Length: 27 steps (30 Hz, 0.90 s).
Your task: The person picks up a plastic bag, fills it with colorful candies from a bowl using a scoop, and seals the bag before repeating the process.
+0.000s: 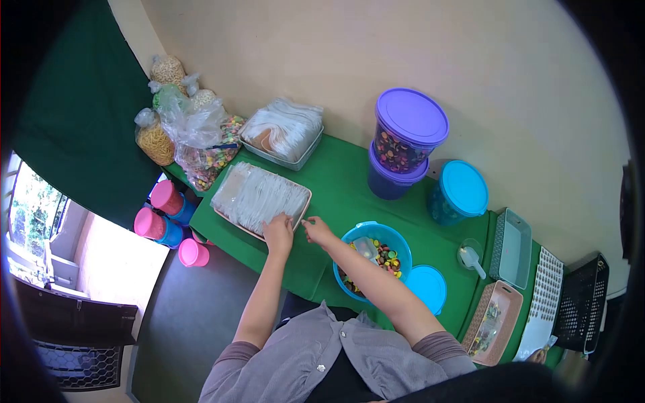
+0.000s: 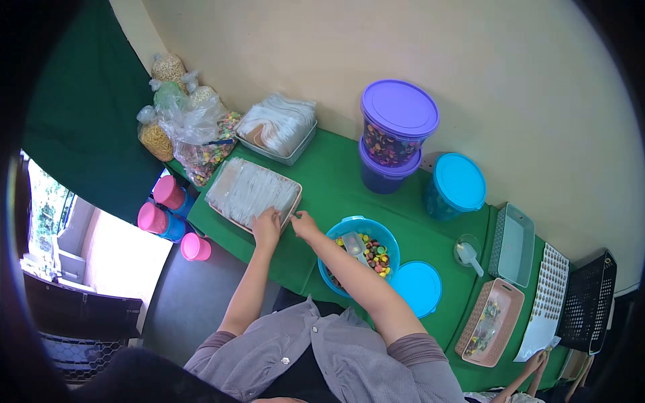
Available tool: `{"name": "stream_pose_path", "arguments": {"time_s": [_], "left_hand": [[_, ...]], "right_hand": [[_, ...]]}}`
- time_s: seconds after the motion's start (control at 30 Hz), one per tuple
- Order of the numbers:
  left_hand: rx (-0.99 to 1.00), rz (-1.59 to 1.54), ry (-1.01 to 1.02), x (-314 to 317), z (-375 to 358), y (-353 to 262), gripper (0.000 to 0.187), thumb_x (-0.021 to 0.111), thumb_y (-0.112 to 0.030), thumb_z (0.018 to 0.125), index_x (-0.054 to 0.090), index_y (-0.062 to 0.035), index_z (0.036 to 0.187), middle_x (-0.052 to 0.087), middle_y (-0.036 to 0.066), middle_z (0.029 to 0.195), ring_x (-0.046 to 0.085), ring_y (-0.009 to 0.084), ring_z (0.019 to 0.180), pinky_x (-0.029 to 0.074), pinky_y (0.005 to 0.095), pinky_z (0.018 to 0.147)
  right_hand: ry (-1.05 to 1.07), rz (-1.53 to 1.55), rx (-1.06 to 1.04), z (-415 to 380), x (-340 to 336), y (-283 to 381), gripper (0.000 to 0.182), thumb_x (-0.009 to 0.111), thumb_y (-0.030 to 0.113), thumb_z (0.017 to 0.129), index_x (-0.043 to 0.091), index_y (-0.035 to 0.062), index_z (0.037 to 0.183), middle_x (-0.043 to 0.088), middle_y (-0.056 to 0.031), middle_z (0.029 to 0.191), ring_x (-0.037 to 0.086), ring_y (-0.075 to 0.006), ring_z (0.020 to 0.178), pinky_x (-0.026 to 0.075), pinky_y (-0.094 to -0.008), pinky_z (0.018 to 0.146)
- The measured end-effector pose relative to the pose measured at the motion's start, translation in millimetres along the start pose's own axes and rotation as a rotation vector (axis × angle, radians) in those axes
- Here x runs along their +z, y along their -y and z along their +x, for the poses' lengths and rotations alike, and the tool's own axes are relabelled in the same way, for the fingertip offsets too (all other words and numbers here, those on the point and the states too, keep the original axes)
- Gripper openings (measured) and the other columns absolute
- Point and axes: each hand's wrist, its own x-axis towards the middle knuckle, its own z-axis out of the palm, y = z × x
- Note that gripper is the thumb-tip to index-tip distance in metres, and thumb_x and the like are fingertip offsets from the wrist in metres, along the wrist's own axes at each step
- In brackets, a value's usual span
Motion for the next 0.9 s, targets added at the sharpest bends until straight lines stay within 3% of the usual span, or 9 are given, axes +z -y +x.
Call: {"name": "stream_pose_path", "arguments": {"time_s": [0.07,0.13,0.17,0.27,0.33,0.47,0.53,0.73,0.9], "left_hand": [[0.069,-0.002,-0.072,-4.5,-4.0,-3.5,0.016,0.057,-0.016,0.089,0.067,-0.0045,0.092,0.069,0.014,0.091,0.064,0.0344,0.085,0.035,0.0543,0.102],[0.007,-0.022,-0.034,-21.9,-5.6,-13.5,0.013,0.057,-0.015,0.089,0.067,-0.0058,0.091,0.068,0.013,0.086,0.064,0.0345,0.081,0.036,0.0545,0.102],[0.005,-0.025,-0.035,-31.0,-4.8,-18.6,0.013,0.057,-0.015,0.089,0.067,-0.0058,0.091,0.068,0.013,0.086,0.064,0.0345,0.081,0.036,0.0545,0.102],[0.084,-0.098,-0.034,-70.0,-2.0,-39.2,0.01,0.059,-0.014,0.088,0.066,-0.0072,0.089,0.067,0.013,0.08,0.065,0.0335,0.076,0.046,0.0475,0.092],[0.118,-0.11,0.006,-97.8,2.1,-55.8,0.01,0.062,-0.016,0.087,0.068,-0.0084,0.089,0.067,0.013,0.078,0.066,0.0314,0.073,0.052,0.0377,0.078],[0.159,-0.313,0.122,-136.4,-1.7,-70.7,0.015,0.068,-0.021,0.083,0.069,-0.0066,0.085,0.067,0.014,0.078,0.065,0.0337,0.076,0.051,0.0363,0.069],[0.18,-0.324,0.335,-150.7,-3.9,-71.3,0.018,0.074,-0.021,0.078,0.07,-0.005,0.086,0.069,0.013,0.079,0.067,0.0297,0.073,0.051,0.0344,0.066],[0.062,-0.713,0.744,-152.3,-6.3,-81.5,0.011,0.076,-0.006,0.074,0.071,-0.0011,0.083,0.07,0.003,0.077,0.065,0.0104,0.076,0.049,0.0253,0.067],[-0.066,-1.033,0.745,-133.9,2.8,-65.5,0.01,0.074,-0.003,0.078,0.067,-0.0012,0.085,0.069,0.005,0.078,0.065,0.01,0.075,0.05,0.0228,0.065]], "right_hand": [[0.013,0.036,0.118,-9.4,-1.7,10.0,0.063,0.063,0.028,0.089,0.035,0.0008,0.139,0.059,-0.024,0.107,0.062,-0.0287,0.086,0.052,-0.0385,0.074],[-0.301,-0.363,-0.411,-17.7,0.1,8.0,0.077,0.069,0.027,0.084,0.026,0.0085,0.145,0.048,-0.0266,0.124,0.056,-0.0355,0.104,0.048,-0.0421,0.088],[-0.301,-0.367,-0.412,-21.3,-2.9,11.9,0.077,0.069,0.027,0.084,0.026,0.0085,0.145,0.048,-0.0266,0.124,0.056,-0.0355,0.104,0.048,-0.0421,0.088],[-0.394,-0.647,-0.777,-64.5,-19.0,54.8,0.07,0.073,0.021,0.078,0.039,0.0135,0.139,0.04,-0.0262,0.132,0.048,-0.0424,0.114,0.041,-0.0459,0.096],[-0.397,-0.777,-1.058,-73.4,-30.4,65.4,0.042,0.072,0.012,0.076,0.06,0.0114,0.116,0.052,-0.0183,0.123,0.053,-0.0383,0.108,0.043,-0.0475,0.091],[-0.234,-0.826,-0.956,-107.0,-70.2,81.7,0.021,0.071,0.007,0.075,0.066,0.0059,0.096,0.063,-0.0107,0.103,0.057,-0.0322,0.104,0.045,-0.0438,0.088],[-0.08,-0.528,-0.832,-128.3,-91.9,83.8,0.01,0.069,0.006,0.078,0.066,0.0023,0.087,0.067,-0.0076,0.084,0.063,-0.0262,0.093,0.049,-0.0378,0.082],[-0.046,-0.186,-0.505,-186.1,-134.8,57.5,0.014,0.064,0.005,0.086,0.07,0.0017,0.098,0.072,-0.0122,0.089,0.07,-0.0194,0.081,0.053,-0.029,0.073],[-0.226,-0.135,-0.396,-209.8,-155.2,41.5,0.019,0.062,0.004,0.088,0.068,-0.0009,0.105,0.071,-0.009,0.088,0.068,-0.0124,0.076,0.052,-0.0249,0.064]]}}
